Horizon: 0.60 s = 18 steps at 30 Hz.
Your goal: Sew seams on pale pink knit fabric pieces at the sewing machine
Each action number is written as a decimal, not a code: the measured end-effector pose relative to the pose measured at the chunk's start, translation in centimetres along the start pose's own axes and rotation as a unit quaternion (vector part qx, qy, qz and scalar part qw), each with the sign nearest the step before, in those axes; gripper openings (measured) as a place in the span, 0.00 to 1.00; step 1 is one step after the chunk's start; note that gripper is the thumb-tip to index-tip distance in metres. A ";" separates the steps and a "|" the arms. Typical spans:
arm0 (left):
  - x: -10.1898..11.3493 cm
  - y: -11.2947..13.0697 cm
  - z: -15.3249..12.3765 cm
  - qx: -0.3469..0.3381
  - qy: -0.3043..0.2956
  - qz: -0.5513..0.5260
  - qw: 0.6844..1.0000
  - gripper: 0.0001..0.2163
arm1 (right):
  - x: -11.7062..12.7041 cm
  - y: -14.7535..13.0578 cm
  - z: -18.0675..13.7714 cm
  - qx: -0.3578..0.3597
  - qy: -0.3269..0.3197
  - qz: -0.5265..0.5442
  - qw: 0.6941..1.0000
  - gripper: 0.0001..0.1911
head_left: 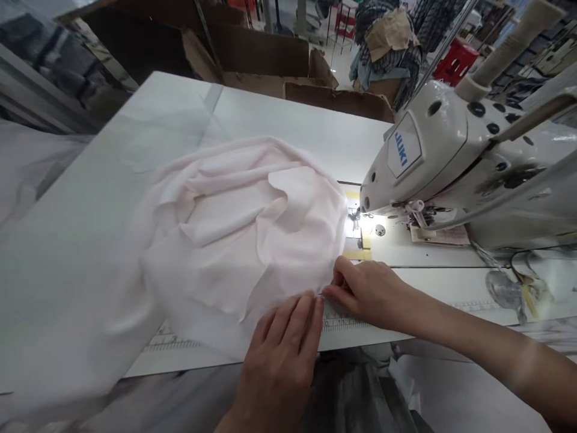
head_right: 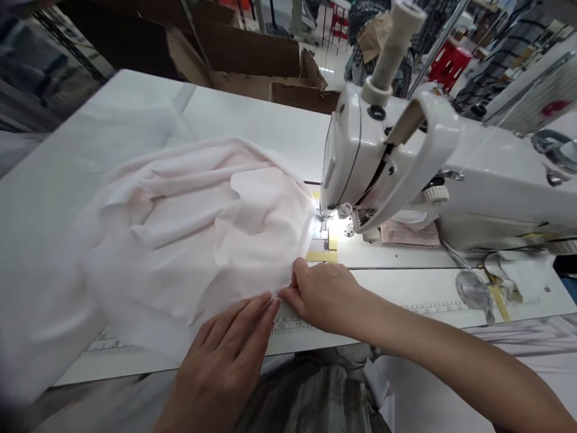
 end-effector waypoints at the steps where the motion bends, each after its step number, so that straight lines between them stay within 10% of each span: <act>1: -0.1 0.0 0.0 0.000 -0.007 0.002 1.000 0.16 | -0.1 0.0 0.1 -0.003 -0.004 0.000 1.000 0.12; 18: -0.2 -0.3 1.0 -0.029 -0.010 -0.010 0.999 0.17 | -0.6 -0.9 0.7 0.051 -0.029 -0.087 0.994 0.14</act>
Point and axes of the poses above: each hand's wrist, its own z-axis towards the middle knuckle, its own x-axis out of the back of the hand, y = z × x, the point moved 10 cm from there along z, towards the middle knuckle, and after that the axes turned 9 degrees about y, right-handed, at the moved point
